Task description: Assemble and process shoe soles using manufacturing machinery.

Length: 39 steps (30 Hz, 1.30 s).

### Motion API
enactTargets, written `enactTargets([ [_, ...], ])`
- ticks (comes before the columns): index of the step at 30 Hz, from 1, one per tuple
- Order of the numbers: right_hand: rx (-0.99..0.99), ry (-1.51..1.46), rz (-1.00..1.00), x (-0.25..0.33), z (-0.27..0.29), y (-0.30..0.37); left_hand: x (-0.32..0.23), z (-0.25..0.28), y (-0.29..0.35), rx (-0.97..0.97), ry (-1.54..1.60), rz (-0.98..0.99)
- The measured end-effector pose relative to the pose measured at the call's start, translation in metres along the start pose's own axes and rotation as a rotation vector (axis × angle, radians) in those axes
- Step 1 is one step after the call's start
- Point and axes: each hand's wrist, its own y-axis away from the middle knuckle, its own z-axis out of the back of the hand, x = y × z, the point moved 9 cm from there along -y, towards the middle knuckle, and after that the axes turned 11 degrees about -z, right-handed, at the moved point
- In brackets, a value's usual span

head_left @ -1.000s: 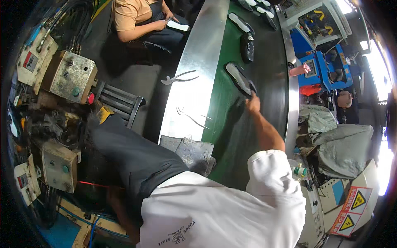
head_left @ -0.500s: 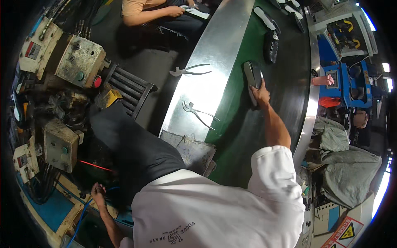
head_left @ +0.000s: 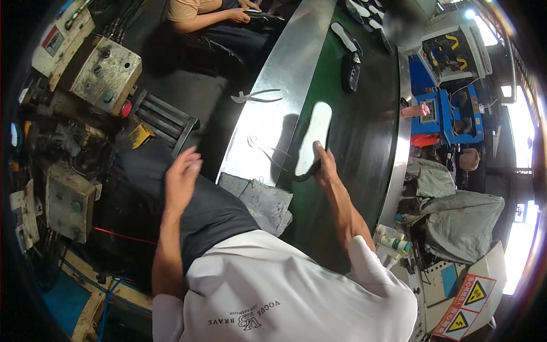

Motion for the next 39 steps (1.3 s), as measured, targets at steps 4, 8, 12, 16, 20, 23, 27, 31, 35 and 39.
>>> enactTargets([
  [4, 0.212, -0.024, 0.0, -0.004, -0.141, 0.051, -0.026, -0.074, -0.027, 0.157, 0.212, -0.01],
  [8, 0.443, 0.108, -0.033, -0.04, -0.27, 0.088, -0.063, -0.035, -0.031, -0.102, -0.066, -0.143],
  [12, 0.691, 0.174, -0.193, -0.083, -0.359, 0.131, -0.06, 0.06, 0.026, -0.484, -0.112, -0.059],
  [16, 0.851, 0.352, -0.34, -0.133, -0.38, 0.142, -0.05, 0.111, 0.104, -0.573, 0.019, -0.03],
  [20, 0.998, 0.55, -0.226, -0.155, -0.383, 0.17, -0.025, 0.135, 0.143, -0.587, 0.287, -0.114],
  [23, 0.991, 0.971, 0.1, -0.133, -0.377, 0.196, -0.062, 0.158, 0.124, -0.543, 0.232, -0.119],
  [27, 1.068, 0.932, 0.144, -0.132, -0.382, 0.212, -0.088, 0.169, 0.104, -0.457, 0.13, -0.152],
  [31, 1.059, 0.932, 0.372, -0.097, -0.436, 0.227, -0.098, 0.158, 0.099, -0.361, 0.112, -0.147],
  [35, 1.056, 0.975, 0.382, -0.096, -0.467, 0.222, -0.094, 0.158, 0.097, -0.421, 0.129, -0.155],
  [39, 1.075, 0.914, 0.352, -0.103, -0.47, 0.222, -0.095, 0.163, 0.103, -0.463, -0.032, -0.177],
])
